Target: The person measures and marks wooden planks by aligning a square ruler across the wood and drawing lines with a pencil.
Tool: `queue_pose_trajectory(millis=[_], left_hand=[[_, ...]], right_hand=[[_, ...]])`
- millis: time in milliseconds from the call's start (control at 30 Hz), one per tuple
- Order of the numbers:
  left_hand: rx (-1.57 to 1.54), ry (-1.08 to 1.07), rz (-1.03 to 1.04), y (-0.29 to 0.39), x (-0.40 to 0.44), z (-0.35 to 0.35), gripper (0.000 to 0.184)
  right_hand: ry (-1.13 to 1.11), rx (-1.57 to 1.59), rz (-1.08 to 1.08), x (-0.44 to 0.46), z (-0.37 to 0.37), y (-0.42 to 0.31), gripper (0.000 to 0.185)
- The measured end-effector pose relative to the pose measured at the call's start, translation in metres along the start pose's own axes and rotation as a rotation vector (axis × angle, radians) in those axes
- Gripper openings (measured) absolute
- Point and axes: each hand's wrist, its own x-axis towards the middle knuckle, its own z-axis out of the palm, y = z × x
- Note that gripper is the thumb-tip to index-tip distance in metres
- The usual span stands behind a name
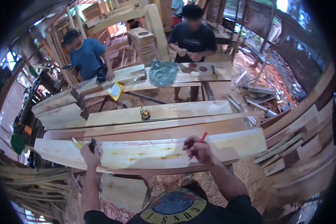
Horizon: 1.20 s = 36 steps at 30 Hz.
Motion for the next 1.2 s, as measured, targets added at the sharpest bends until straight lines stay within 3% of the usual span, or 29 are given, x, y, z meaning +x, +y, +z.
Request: queue_pose_trajectory(millis=[133, 200, 267, 367, 467, 500, 533, 600, 667, 733, 800, 967, 1200], left_hand=[[-0.337, 0.050, -0.002, 0.113, 0.007, 0.006, 0.045], [-0.228, 0.057, 0.137, 0.175, 0.018, 0.013, 0.046], [-0.207, -0.039, 0.091, 0.230, 0.030, 0.032, 0.049], [-0.250, -0.198, 0.083, 0.298, 0.050, 0.079, 0.050], [-0.170, -0.354, 0.110, 0.348, 0.066, 0.135, 0.052], [-0.191, -0.437, 0.035, 0.362, 0.069, 0.152, 0.052], [-0.251, -0.347, 0.106, 0.366, 0.066, 0.183, 0.052], [-0.128, -0.552, -0.038, 0.398, 0.077, 0.203, 0.061], [-0.060, -0.562, -0.010, 0.411, 0.079, 0.246, 0.071], [-0.046, -0.591, -0.062, 0.436, 0.079, 0.265, 0.069], [-0.138, -0.814, -0.159, 0.453, 0.085, 0.289, 0.068], [-0.122, -0.658, -0.005, 0.476, 0.056, 0.331, 0.061], [-0.088, -0.617, 0.013, 0.481, 0.041, 0.362, 0.064]], right_hand=[[0.085, -0.436, -0.141, 0.018, -0.066, -0.059, 0.027], [0.156, -0.600, -0.111, 0.032, -0.097, -0.075, 0.024], [0.097, -0.785, -0.352, 0.055, -0.138, -0.070, 0.020], [0.121, -1.291, -0.292, 0.056, -0.138, -0.104, 0.019], [0.048, -1.547, -0.279, 0.068, -0.170, -0.105, 0.019], [0.030, -1.557, -0.273, 0.072, -0.180, -0.106, 0.020], [0.015, -1.570, -0.263, 0.074, -0.189, -0.106, 0.022], [0.000, -1.592, -0.216, 0.076, -0.199, -0.112, 0.022], [0.019, -1.600, -0.163, 0.081, -0.208, -0.114, 0.022], [0.056, -1.584, -0.099, 0.085, -0.221, -0.113, 0.022], [0.072, -1.666, -0.056, 0.090, -0.231, -0.112, 0.024], [0.041, -1.696, 0.053, 0.099, -0.242, -0.113, 0.025], [-0.034, -1.811, -0.085, 0.118, -0.263, -0.109, 0.030]])
